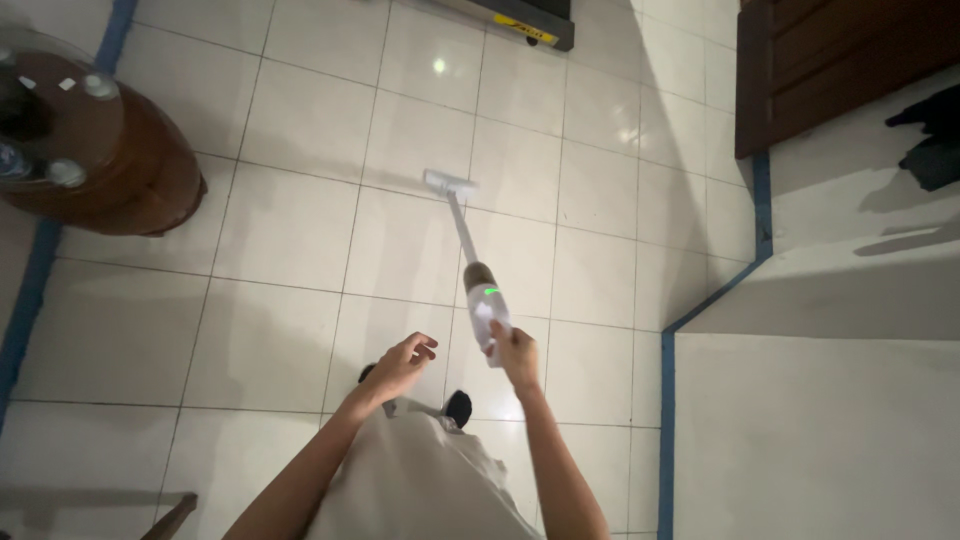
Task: The person cleans the tiled floor by moving a vacuum cleaner back and forth across the room.
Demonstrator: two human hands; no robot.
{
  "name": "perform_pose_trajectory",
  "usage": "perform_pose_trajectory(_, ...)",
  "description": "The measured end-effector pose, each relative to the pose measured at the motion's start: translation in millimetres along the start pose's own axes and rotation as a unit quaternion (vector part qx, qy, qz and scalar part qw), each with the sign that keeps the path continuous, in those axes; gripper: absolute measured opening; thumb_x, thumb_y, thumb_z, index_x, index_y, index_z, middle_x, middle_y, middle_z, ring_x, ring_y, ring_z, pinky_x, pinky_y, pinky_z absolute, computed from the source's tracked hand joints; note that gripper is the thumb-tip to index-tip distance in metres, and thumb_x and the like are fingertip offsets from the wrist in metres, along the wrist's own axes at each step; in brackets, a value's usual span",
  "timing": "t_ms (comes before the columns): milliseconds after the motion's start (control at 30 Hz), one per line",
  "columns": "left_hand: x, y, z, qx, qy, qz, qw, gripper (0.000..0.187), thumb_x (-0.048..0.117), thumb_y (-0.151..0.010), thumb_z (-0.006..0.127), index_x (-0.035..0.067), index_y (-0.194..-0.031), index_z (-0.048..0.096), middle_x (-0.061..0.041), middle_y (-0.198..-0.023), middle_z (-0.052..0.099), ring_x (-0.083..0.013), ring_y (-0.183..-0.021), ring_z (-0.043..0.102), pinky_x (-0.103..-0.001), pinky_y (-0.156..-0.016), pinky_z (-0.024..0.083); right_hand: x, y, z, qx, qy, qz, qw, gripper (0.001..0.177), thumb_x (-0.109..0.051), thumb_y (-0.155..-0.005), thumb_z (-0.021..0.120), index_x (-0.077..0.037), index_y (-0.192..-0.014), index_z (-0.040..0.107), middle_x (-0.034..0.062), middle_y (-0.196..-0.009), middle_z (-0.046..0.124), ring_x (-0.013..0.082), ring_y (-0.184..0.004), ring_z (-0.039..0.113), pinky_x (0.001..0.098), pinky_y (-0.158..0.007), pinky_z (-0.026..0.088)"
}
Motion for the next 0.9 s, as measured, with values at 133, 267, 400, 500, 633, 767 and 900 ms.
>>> perform_pose_trajectory(133, -2, 4, 6, -0.006, 0.015, 0.019, 1.0, 0.029, 0.02, -0.099, 0.054, 0.011, -0.126, 0.061, -0.005, -0.114, 0.075, -0.0176, -0.099, 0.071, -0.034, -0.085, 0.056, -34, 73, -59, 0.127, 0.027, -0.041, 0.991, 0.051, -0.044, -0.092, 0.07, 0.007, -0.082, 0.074, 0.0079, -0.057, 0.06, 0.0141, -0.05, 0.057, 0.0312, -0.047, 0.045)
perform_pose_trajectory(267, -3, 4, 14, -0.015, 0.007, 0.014, 1.0, 0.032, 0.017, -0.1, 0.049, 0.011, -0.13, 0.058, -0.006, -0.121, 0.072, -0.0248, -0.099, 0.071, -0.037, -0.086, 0.055, -69, 127, -65, 0.159, -0.052, -0.063, 0.984, 0.043, -0.042, -0.089, 0.068, 0.0, -0.087, 0.076, 0.004, -0.051, 0.055, 0.0119, -0.045, 0.056, 0.0295, -0.041, 0.045)
perform_pose_trajectory(400, 3, 4, 22, 0.014, -0.005, 0.045, 0.999, 0.033, 0.018, -0.099, 0.05, 0.011, -0.129, 0.061, -0.007, -0.12, 0.074, -0.0231, -0.109, 0.071, -0.036, -0.089, 0.056, -69, 119, -54, 0.139, -0.074, -0.093, 0.983, 0.047, -0.042, -0.094, 0.066, 0.002, -0.082, 0.072, 0.0041, -0.049, 0.053, 0.0106, -0.042, 0.051, 0.029, -0.039, 0.039)
perform_pose_trajectory(500, 7, 9, 25, 0.0, -0.009, 0.009, 1.0, 0.031, 0.023, -0.1, 0.052, 0.012, -0.128, 0.06, -0.005, -0.119, 0.074, -0.0226, -0.109, 0.071, -0.036, -0.09, 0.055, -49, 69, -42, 0.132, -0.067, -0.109, 0.983, 0.048, -0.043, -0.098, 0.062, 0.003, -0.084, 0.067, 0.0036, -0.048, 0.052, 0.011, -0.039, 0.051, 0.03, -0.036, 0.04)
perform_pose_trajectory(633, 6, 16, 38, 0.01, -0.021, -0.009, 1.0, 0.032, 0.022, -0.101, 0.048, 0.013, -0.129, 0.059, -0.003, -0.12, 0.073, -0.023, -0.107, 0.071, -0.037, -0.089, 0.056, -5, 9, -19, 0.055, -0.123, -0.08, 0.988, 0.049, -0.044, -0.1, 0.059, 0.001, -0.082, 0.06, 0.002, -0.052, 0.051, 0.0108, -0.04, 0.049, 0.0291, -0.036, 0.041)
perform_pose_trajectory(767, -3, 17, 63, 0.022, -0.017, 0.016, 0.999, 0.031, 0.02, -0.099, 0.05, 0.013, -0.128, 0.059, -0.003, -0.119, 0.073, -0.0206, -0.11, 0.069, -0.036, -0.09, 0.055, 10, 9, -47, 0.044, -0.108, -0.058, 0.991, 0.045, -0.045, -0.098, 0.058, -0.004, -0.079, 0.059, 0.0012, -0.053, 0.049, 0.0104, -0.039, 0.049, 0.0292, -0.036, 0.042)
perform_pose_trajectory(900, -10, 9, 93, 0.048, 0.009, 0.033, 0.998, 0.029, 0.023, -0.099, 0.056, 0.012, -0.125, 0.061, -0.004, -0.113, 0.074, -0.021, -0.105, 0.071, -0.034, -0.089, 0.055, -3, 50, -122, -0.021, -0.079, -0.068, 0.994, 0.053, -0.049, -0.097, 0.063, -0.001, -0.074, 0.059, 0.0018, -0.053, 0.05, 0.0114, -0.039, 0.045, 0.0296, -0.034, 0.035)
Point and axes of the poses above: each hand's wrist, its own y-axis away from the middle knuckle, its own z-axis out of the palm, x = y × z, the point moved 4 cm from there along -y, towards the middle knuckle
